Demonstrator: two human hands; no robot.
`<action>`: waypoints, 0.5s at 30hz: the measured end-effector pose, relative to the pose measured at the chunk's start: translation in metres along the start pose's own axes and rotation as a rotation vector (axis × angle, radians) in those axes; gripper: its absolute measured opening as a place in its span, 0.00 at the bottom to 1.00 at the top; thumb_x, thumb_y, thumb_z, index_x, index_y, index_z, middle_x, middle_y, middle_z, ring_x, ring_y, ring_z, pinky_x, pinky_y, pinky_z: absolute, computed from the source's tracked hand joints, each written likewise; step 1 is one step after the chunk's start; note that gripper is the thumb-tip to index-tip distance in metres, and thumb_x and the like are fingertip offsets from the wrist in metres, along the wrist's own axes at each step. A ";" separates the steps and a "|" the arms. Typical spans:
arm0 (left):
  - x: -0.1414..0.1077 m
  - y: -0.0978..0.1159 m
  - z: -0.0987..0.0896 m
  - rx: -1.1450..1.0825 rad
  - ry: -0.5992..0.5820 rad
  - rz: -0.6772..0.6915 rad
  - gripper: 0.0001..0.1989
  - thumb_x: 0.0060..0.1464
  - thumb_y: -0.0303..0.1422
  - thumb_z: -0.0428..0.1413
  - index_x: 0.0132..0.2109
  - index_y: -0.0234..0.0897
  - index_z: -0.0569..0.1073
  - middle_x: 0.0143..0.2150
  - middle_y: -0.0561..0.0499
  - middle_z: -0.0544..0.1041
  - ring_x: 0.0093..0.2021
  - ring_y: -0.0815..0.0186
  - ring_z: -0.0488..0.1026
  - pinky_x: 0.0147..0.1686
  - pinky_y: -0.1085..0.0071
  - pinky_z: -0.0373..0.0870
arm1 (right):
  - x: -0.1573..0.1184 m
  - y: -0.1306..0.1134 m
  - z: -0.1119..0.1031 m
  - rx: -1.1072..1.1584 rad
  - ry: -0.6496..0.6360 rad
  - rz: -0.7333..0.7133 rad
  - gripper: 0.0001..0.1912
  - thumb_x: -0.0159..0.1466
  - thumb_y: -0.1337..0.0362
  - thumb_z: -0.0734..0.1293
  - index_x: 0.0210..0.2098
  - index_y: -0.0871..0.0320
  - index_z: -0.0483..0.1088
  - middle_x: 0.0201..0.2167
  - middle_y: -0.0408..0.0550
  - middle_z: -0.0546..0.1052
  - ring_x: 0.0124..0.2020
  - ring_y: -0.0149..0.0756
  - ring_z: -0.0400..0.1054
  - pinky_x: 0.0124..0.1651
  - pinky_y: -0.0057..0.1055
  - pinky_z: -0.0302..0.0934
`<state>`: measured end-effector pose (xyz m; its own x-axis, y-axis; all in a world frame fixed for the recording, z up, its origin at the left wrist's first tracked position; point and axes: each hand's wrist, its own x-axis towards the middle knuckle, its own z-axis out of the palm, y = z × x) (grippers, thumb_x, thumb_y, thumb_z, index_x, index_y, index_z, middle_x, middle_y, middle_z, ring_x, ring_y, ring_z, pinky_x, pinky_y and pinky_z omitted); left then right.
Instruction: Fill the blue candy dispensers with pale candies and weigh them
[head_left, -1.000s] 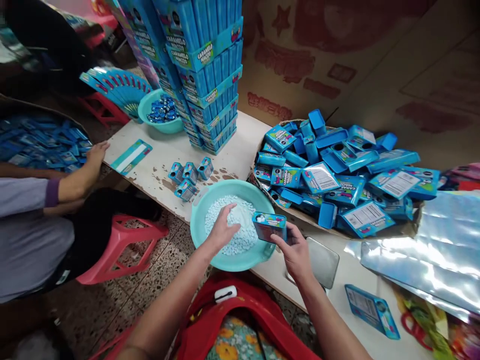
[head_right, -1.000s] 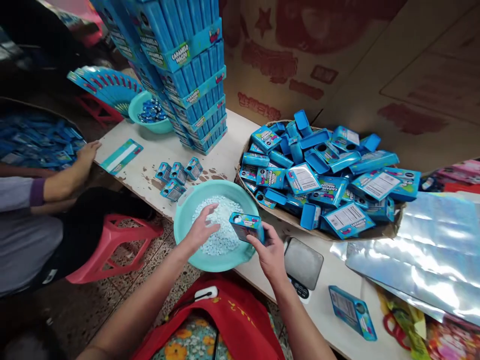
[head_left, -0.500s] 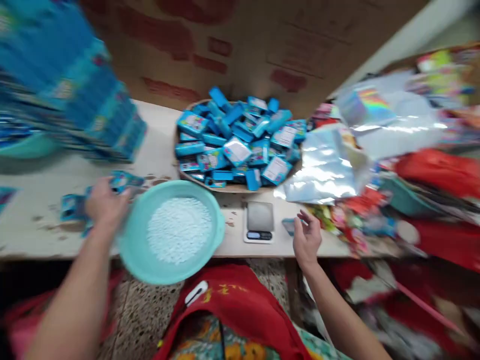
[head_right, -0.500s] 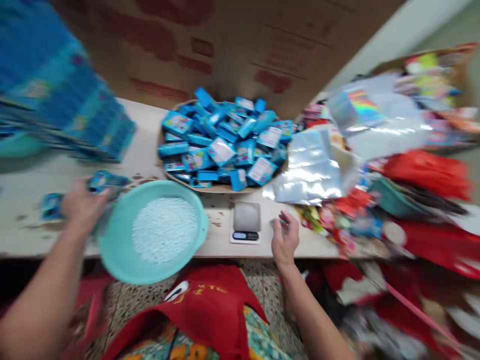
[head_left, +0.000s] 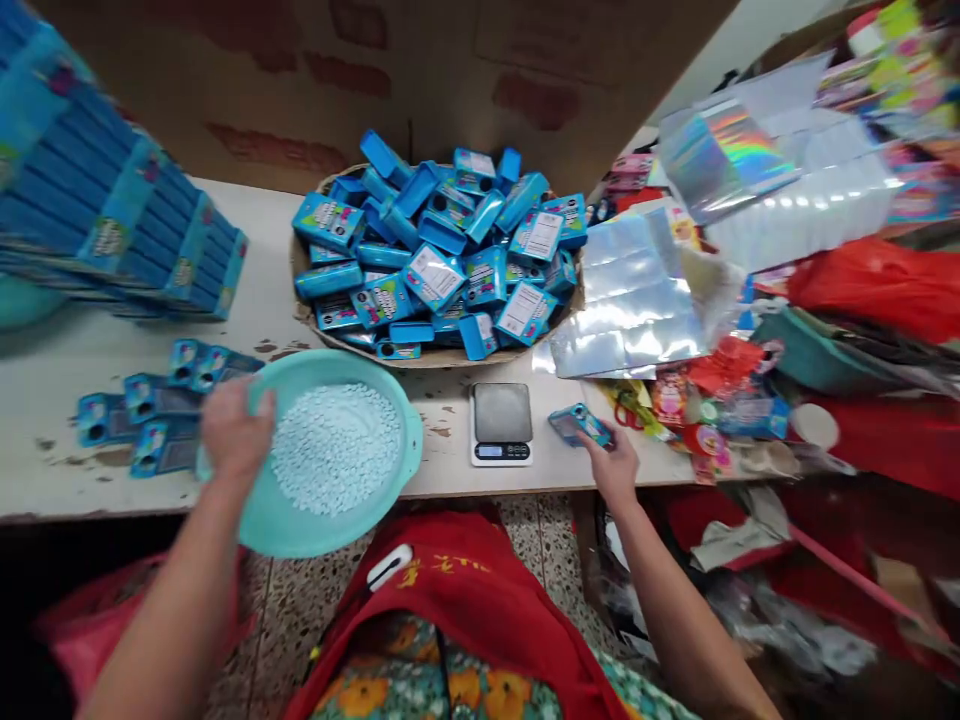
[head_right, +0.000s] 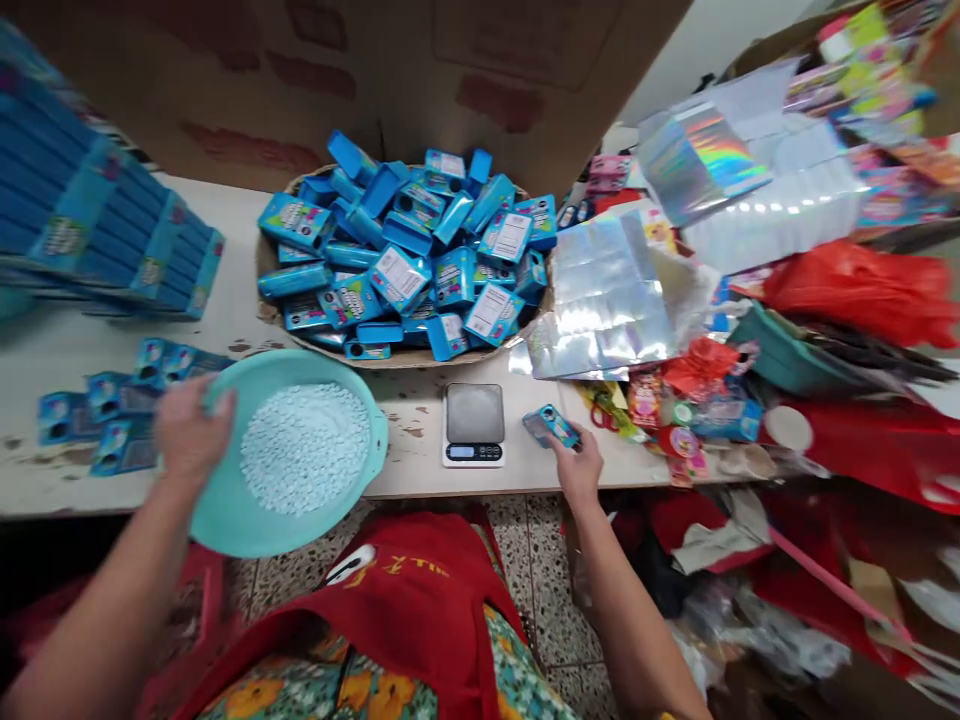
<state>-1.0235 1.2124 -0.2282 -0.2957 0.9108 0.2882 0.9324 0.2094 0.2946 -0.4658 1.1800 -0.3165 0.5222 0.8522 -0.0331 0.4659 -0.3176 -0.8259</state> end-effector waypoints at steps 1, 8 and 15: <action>-0.017 0.010 0.004 0.016 -0.067 -0.003 0.19 0.58 0.41 0.47 0.49 0.32 0.70 0.47 0.42 0.73 0.51 0.52 0.68 0.54 0.55 0.64 | 0.000 -0.009 0.003 0.045 0.006 -0.022 0.31 0.48 0.48 0.73 0.45 0.62 0.70 0.38 0.51 0.74 0.36 0.39 0.68 0.45 0.43 0.64; -0.124 0.063 0.023 0.414 -0.748 -0.213 0.28 0.58 0.49 0.45 0.54 0.30 0.66 0.52 0.33 0.67 0.51 0.43 0.66 0.44 0.54 0.66 | -0.022 -0.076 0.051 0.105 -0.281 -0.295 0.23 0.54 0.52 0.71 0.45 0.58 0.71 0.39 0.50 0.75 0.41 0.40 0.69 0.47 0.40 0.64; -0.122 0.077 0.040 0.107 -0.958 -0.155 0.15 0.57 0.41 0.49 0.45 0.35 0.70 0.42 0.41 0.73 0.44 0.54 0.72 0.43 0.64 0.65 | -0.028 -0.076 0.072 0.145 -0.350 -0.286 0.30 0.54 0.53 0.71 0.54 0.56 0.64 0.50 0.54 0.70 0.50 0.43 0.66 0.50 0.43 0.65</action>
<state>-0.9076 1.1311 -0.2772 -0.1660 0.7642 -0.6233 0.9253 0.3392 0.1694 -0.5670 1.2098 -0.2933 0.1032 0.9938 0.0402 0.4386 -0.0092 -0.8986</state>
